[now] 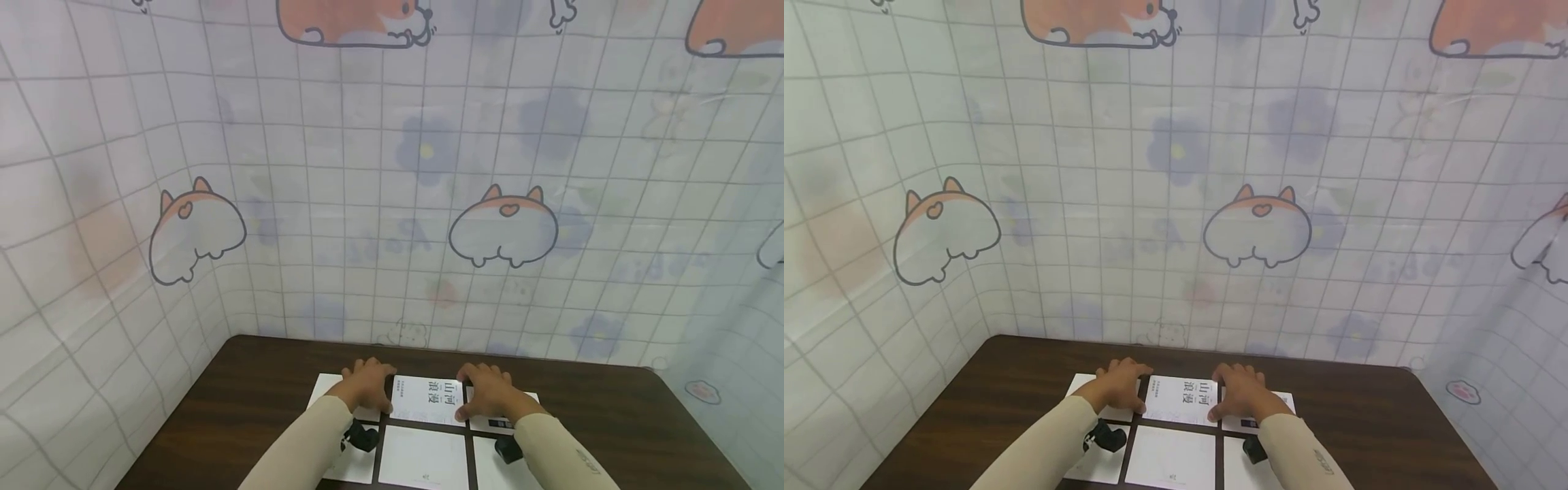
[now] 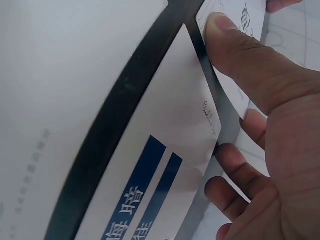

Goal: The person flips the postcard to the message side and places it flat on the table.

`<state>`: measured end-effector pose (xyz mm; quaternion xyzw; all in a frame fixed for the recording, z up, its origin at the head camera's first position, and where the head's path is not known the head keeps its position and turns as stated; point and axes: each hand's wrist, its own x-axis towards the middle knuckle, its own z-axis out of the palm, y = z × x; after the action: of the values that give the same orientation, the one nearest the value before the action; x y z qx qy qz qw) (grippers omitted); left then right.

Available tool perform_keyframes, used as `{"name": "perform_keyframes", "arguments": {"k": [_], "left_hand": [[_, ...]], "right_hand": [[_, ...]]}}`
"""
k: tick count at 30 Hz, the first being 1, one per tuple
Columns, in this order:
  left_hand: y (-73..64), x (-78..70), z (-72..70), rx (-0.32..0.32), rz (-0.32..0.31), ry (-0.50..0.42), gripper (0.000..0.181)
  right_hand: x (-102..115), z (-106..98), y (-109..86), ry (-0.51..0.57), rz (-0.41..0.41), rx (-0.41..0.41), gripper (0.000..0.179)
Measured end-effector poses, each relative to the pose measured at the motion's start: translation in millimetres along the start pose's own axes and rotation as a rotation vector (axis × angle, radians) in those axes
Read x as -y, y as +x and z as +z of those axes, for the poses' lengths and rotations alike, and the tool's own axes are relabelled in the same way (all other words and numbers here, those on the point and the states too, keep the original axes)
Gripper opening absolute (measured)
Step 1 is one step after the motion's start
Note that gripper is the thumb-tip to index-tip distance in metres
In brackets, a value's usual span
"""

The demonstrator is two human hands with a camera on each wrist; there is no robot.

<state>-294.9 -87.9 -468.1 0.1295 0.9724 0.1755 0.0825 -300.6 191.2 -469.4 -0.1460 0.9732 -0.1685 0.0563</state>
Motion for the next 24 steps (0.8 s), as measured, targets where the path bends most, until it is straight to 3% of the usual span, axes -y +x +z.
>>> {"name": "perform_keyframes", "arguments": {"k": [8, 15, 24], "left_hand": [[-2.7, 2.0, 2.1, -0.026, 0.021, -0.055, 0.071], [-2.7, 8.2, 9.9, -0.106, 0.068, -0.046, 0.072], [-1.8, 8.9, 16.8, -0.168, 0.124, -0.107, 0.071]], "right_hand": [[-1.9, 5.8, -0.5, 0.002, -0.027, -0.058, 0.074], [2.1, 14.3, -0.7, 0.032, -0.046, -0.090, 0.073], [0.5, 13.6, -9.1, 0.125, -0.011, -0.116, 0.076]]}}
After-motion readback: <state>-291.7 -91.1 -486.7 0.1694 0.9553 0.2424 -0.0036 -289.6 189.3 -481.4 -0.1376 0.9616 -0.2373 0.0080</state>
